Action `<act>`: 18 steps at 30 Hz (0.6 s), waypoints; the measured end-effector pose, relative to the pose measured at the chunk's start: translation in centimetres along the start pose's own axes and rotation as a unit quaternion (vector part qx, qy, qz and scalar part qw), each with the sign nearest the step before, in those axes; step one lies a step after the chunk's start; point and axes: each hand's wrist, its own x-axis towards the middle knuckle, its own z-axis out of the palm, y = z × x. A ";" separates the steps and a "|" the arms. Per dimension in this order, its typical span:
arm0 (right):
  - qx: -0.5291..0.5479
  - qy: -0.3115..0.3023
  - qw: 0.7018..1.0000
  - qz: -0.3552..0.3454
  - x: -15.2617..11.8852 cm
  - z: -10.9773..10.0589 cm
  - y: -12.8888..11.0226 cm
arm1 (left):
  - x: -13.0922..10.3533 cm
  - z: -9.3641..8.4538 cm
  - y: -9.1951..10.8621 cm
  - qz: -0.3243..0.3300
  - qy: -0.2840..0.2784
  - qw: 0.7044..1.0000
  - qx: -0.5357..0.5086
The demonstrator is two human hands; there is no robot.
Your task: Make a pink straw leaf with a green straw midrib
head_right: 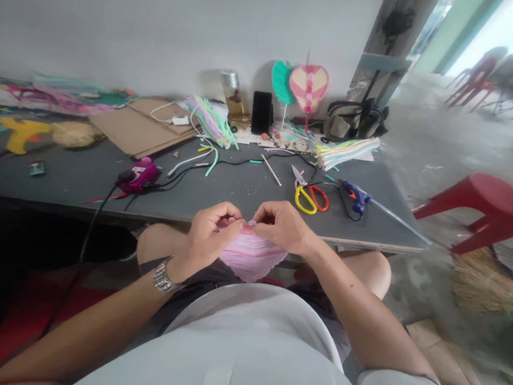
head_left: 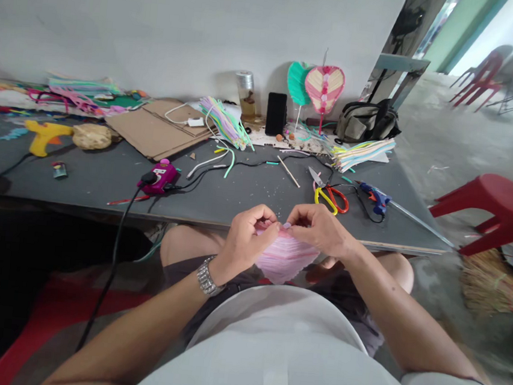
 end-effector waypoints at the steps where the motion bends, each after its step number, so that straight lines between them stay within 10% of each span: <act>1: 0.001 -0.008 1.000 -0.001 0.0 0.0 0.0 | 0.0 0.0 0.0 -0.001 -0.001 1.000 0.000; 18: 0.034 0.118 0.991 -0.061 -2.0 0.0 1.9 | 1.0 -2.0 0.5 0.000 0.014 1.000 -0.011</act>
